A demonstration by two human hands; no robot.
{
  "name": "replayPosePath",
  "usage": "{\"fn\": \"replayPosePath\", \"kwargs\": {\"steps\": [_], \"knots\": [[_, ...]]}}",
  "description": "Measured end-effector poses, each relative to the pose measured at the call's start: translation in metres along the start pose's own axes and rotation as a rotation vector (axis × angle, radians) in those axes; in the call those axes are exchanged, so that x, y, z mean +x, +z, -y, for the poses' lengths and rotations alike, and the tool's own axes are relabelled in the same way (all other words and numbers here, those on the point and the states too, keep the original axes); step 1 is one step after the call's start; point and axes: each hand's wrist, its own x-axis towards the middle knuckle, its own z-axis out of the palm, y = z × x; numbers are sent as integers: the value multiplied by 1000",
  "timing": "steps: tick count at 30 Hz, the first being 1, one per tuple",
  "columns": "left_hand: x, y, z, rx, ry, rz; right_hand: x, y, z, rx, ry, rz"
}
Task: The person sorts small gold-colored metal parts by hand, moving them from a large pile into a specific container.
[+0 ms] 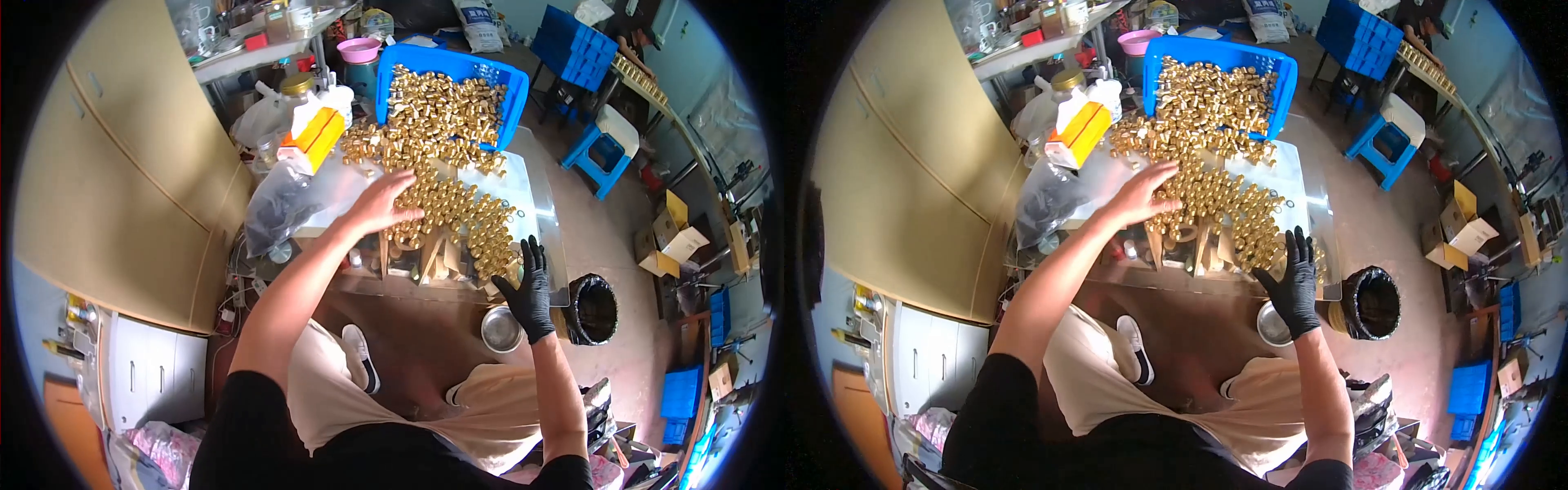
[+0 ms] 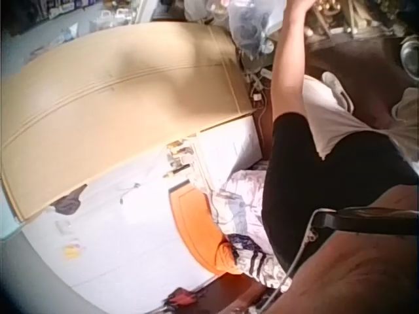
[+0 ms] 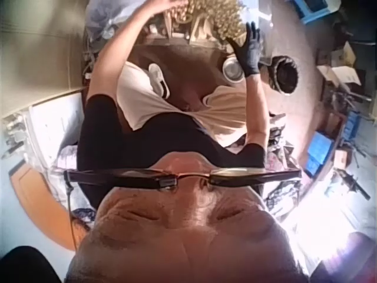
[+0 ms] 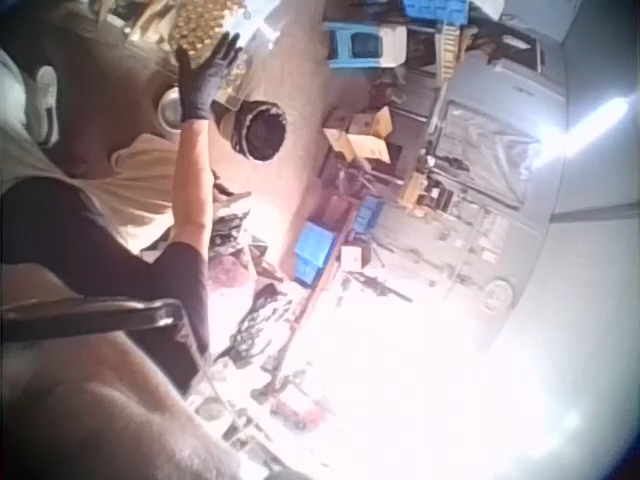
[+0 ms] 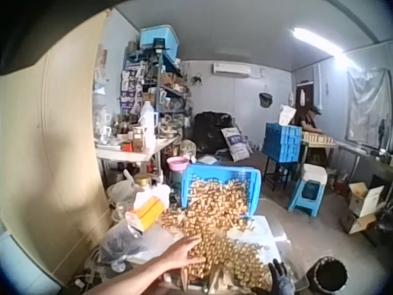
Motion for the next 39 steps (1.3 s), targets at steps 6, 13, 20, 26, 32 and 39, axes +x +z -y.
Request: {"fn": "replayPosePath", "kwargs": {"steps": [6,13,20,26,32,39], "knots": [[50,31,43,142,90,101,14,6,-10,46,-9,87],[54,47,-4,-51,149,220,26,2,1,-23,-14,191],[64,69,-42,-37,227,199,25,7,-8,-52,23,164],[-7,12,-89,109,164,113,1,-12,-30,-30,37,66],[-38,32,-87,238,73,105,5,2,0,-129,8,188],[-3,96,-132,265,36,-59,20,12,-26,-151,-20,123]]}}
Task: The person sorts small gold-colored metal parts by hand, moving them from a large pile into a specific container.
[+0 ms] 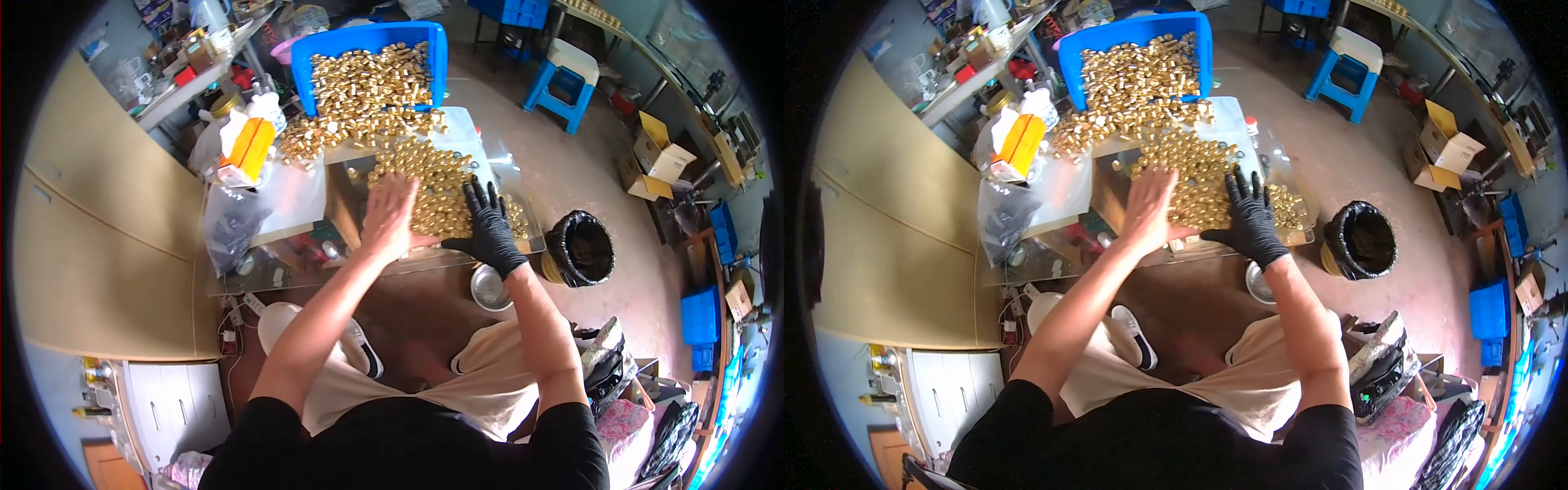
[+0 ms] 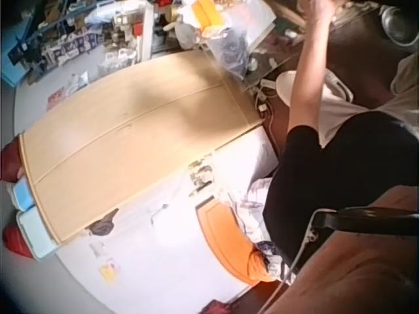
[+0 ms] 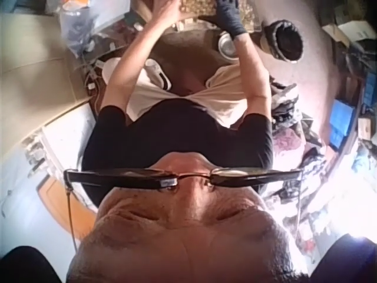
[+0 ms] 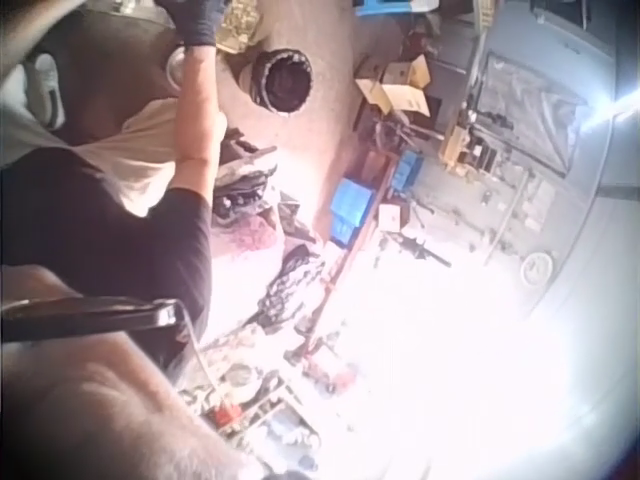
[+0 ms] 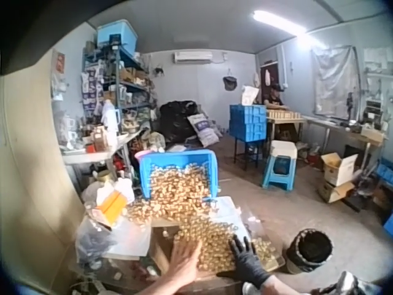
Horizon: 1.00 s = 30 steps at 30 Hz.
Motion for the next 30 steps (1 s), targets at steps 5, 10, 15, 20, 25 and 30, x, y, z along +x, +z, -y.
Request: {"fn": "replayPosePath", "kwargs": {"steps": [5,10,15,20,25,30], "knots": [[2,2,-7,-24,15,-66,-3,-5,-5,91,-33,-35],[-10,-27,89,99,-264,-3,-5,-4,6,11,-40,-96],[-27,-30,136,27,-227,10,-9,-6,8,72,-28,-115],[-31,-33,130,-35,-214,-12,-12,-3,1,120,-67,-193],[-13,-35,121,-37,8,-240,-10,-3,2,132,-57,-190],[-1,-29,99,-85,-20,-168,-13,-6,1,162,-63,-192]]}}
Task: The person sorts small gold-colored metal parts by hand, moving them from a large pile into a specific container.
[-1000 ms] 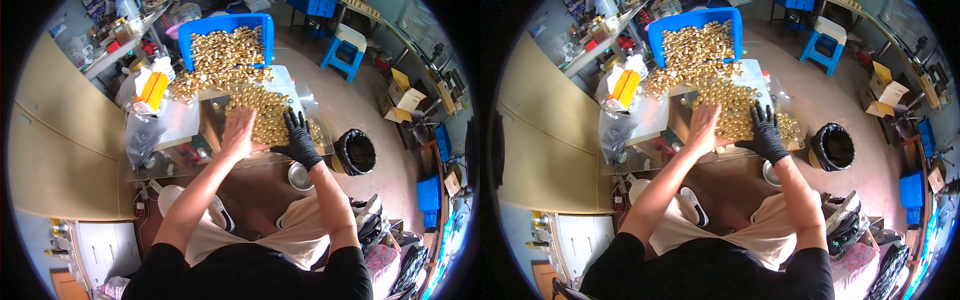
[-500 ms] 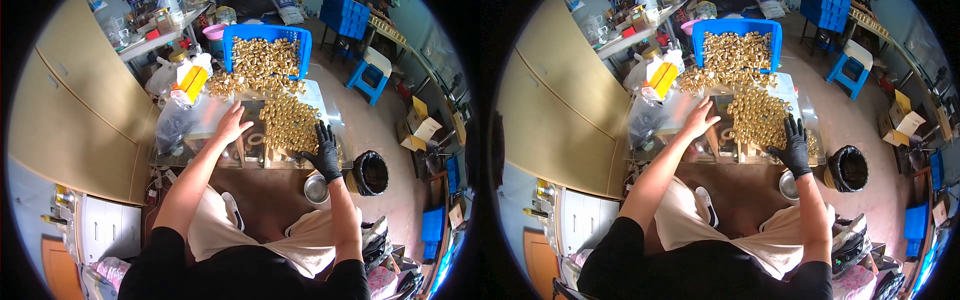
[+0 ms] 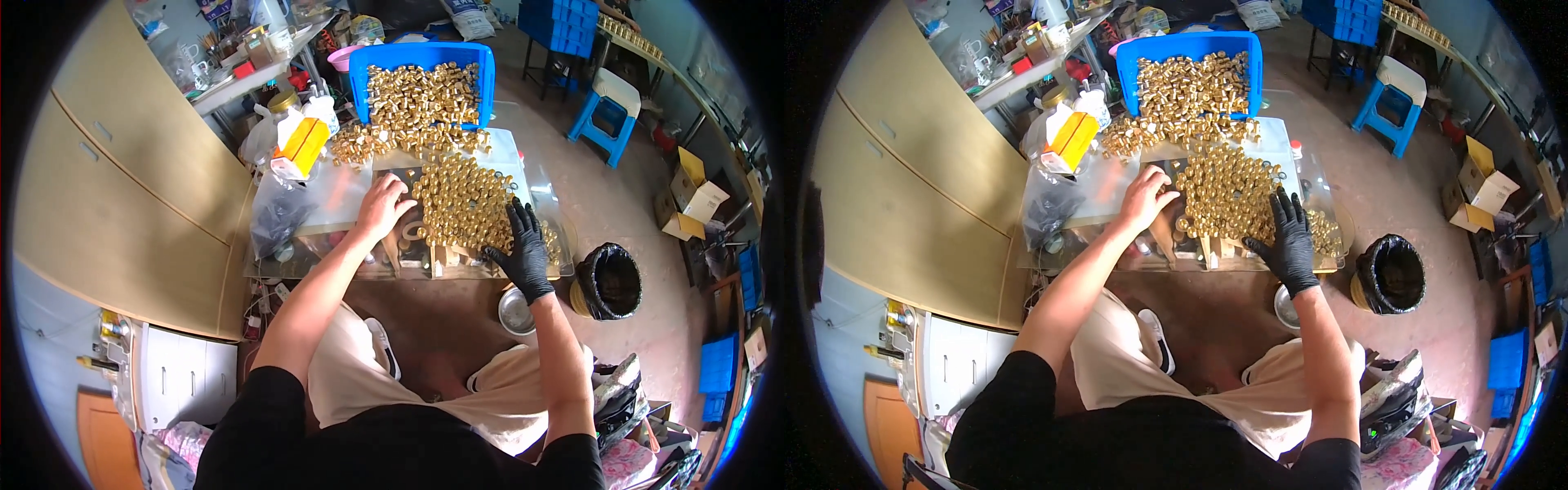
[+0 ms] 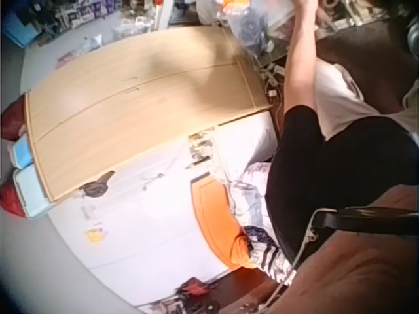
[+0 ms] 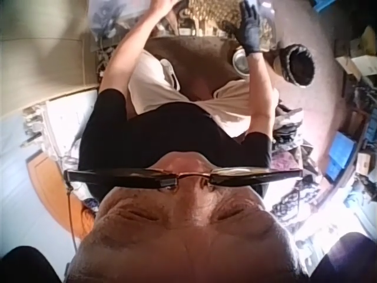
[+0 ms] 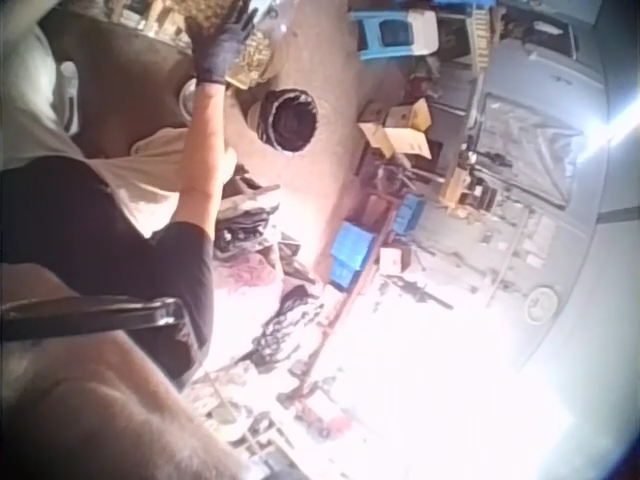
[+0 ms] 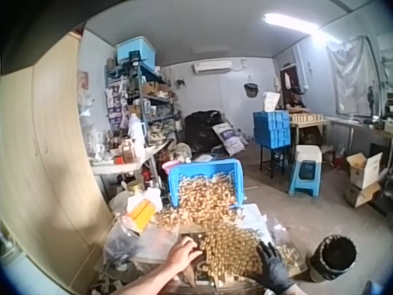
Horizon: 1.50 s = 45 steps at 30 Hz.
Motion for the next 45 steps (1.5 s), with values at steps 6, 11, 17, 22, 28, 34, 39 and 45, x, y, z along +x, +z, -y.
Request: {"fn": "replayPosePath", "kwargs": {"steps": [6,11,17,22,28,34,39,45], "knots": [[38,26,10,28,-27,-62,-4,-1,-9,70,-37,-77],[40,33,26,-27,-193,92,0,-3,-1,73,4,-60],[40,32,23,-12,-82,84,-1,5,-8,112,9,-129],[42,26,4,-162,-252,157,-4,3,-13,113,57,-158],[38,39,25,-258,-283,92,-3,3,-9,86,98,-145],[24,21,25,-175,-215,4,4,3,4,80,64,-110],[3,-39,-25,5,-67,-60,-1,0,-17,103,98,-191],[-42,-179,-10,592,-389,162,2,-19,20,244,23,-268]]}}
